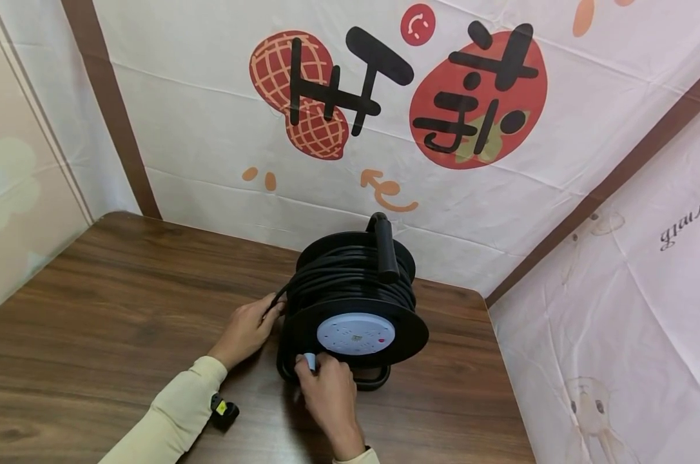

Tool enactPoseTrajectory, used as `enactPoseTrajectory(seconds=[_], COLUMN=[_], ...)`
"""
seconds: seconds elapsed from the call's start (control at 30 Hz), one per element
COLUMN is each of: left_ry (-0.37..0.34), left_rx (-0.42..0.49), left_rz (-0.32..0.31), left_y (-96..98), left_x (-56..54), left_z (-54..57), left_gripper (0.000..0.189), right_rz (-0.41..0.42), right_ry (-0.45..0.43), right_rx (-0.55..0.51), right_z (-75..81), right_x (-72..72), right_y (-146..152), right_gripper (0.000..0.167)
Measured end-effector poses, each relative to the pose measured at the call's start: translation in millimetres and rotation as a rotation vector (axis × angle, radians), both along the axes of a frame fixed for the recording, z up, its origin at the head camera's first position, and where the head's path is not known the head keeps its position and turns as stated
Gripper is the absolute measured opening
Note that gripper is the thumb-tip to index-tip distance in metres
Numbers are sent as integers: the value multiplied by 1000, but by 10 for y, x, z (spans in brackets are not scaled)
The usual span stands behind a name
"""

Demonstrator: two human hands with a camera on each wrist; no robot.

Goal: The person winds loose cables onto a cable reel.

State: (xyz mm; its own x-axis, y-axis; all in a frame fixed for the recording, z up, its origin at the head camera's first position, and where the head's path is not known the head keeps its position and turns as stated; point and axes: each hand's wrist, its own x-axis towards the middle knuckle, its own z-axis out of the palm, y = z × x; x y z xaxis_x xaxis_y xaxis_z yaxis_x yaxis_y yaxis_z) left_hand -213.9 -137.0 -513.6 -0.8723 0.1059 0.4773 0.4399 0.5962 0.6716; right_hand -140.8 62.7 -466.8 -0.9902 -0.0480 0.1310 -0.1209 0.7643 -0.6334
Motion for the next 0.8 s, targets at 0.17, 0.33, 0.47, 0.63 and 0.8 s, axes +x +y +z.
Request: enactPoseTrajectory(seconds=[0.17,0.33,0.47,0.63,0.8], left_ry=[18,16,-36,-108,-112], left_rx=[0,21,40,45,41], left_rz=[6,13,17,13,14], left_y=[1,-21,-53,-96,-142], left_x=[2,38,77,102,127], left_z=[-20,-22,-42,-76,-106], left_gripper=[16,19,24,28,29], right_rz=[10,10,11,25,31], right_ry=[-15,-23,-39,-58,-75], right_rx=[-19,-15,-2,-1,0], right_z=[24,36,47,38,36], right_x=[1,10,14,13,15], right_y=[-17,-3,5,24,57], right_gripper=[48,48,48,50,51])
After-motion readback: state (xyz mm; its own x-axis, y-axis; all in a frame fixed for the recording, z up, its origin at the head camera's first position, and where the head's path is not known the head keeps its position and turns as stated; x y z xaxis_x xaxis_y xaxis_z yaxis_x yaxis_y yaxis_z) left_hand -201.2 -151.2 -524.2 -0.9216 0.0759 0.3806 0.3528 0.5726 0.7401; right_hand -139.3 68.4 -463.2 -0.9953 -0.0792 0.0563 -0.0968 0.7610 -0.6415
